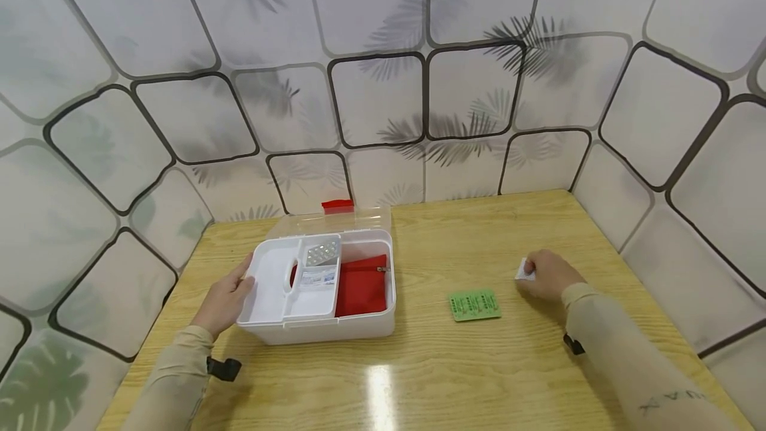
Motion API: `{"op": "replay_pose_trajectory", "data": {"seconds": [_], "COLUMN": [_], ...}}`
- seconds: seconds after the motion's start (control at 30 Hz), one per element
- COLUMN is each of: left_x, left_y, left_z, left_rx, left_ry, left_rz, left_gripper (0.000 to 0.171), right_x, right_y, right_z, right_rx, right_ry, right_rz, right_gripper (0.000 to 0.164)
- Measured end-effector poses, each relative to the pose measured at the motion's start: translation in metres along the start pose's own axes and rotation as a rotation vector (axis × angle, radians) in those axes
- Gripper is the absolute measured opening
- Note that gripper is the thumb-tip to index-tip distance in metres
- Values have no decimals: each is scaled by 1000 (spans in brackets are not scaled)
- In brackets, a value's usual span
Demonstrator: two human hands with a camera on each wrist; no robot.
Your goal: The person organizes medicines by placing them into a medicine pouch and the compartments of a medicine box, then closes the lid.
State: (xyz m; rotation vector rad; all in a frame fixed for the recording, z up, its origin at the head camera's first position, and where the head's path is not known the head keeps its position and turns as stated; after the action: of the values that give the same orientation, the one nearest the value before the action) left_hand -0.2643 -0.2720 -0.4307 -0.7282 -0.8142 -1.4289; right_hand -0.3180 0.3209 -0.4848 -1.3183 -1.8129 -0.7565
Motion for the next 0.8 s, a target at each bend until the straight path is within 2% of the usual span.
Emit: {"op": "replay_pose_trajectory", "data": {"seconds": [0.1, 0.17, 0.23, 0.33, 0.4, 0.53, 0.67, 0.8], "left_x": [0, -1, -1, -2, -5, -14, -25, -36], "left_y": [0, 0, 1, 3, 5, 7, 11, 14], "left_z": [1, 1, 2, 7, 12, 24, 39, 53], "left_rx": [-4, -7, -8, -21, -36, -69, -78, -72], "left_ry": [-2, -8, -12, -22, -23, -13, 13, 43], "left_rz": [-4, -3, -1, 7, 10, 14, 18, 27], "left_gripper": [53, 53, 53, 53, 53, 52, 51, 51], "right_x": [7, 15, 23, 30, 30, 24, 10, -10], "right_y": [2, 3, 4, 2, 0, 1, 5, 11], "right_z": [-4, -12, -27, -63, -91, -149, -201, -241], "right_rx": [-32, -48, -47, -13, 27, 133, 240, 345], "right_ry": [-61, -122, -230, -412, -538, -698, -742, -676], "right_rz": [7, 37, 71, 86, 68, 20, -10, -10], "right_gripper": [37, 35, 33, 35, 39, 43, 40, 35]}}
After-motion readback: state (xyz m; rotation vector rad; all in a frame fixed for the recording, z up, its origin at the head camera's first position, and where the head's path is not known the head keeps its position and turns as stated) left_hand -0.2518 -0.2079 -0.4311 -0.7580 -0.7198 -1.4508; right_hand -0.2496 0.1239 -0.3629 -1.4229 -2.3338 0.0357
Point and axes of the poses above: each hand's wrist, its own y-axis away from the middle knuckle, its own x-axis out of the back of the hand, z = x × y, the point moved 7 cm from there along -y, towards the middle knuckle, and after that the axes turned 9 degrees about -y, right-handed, at the moved point
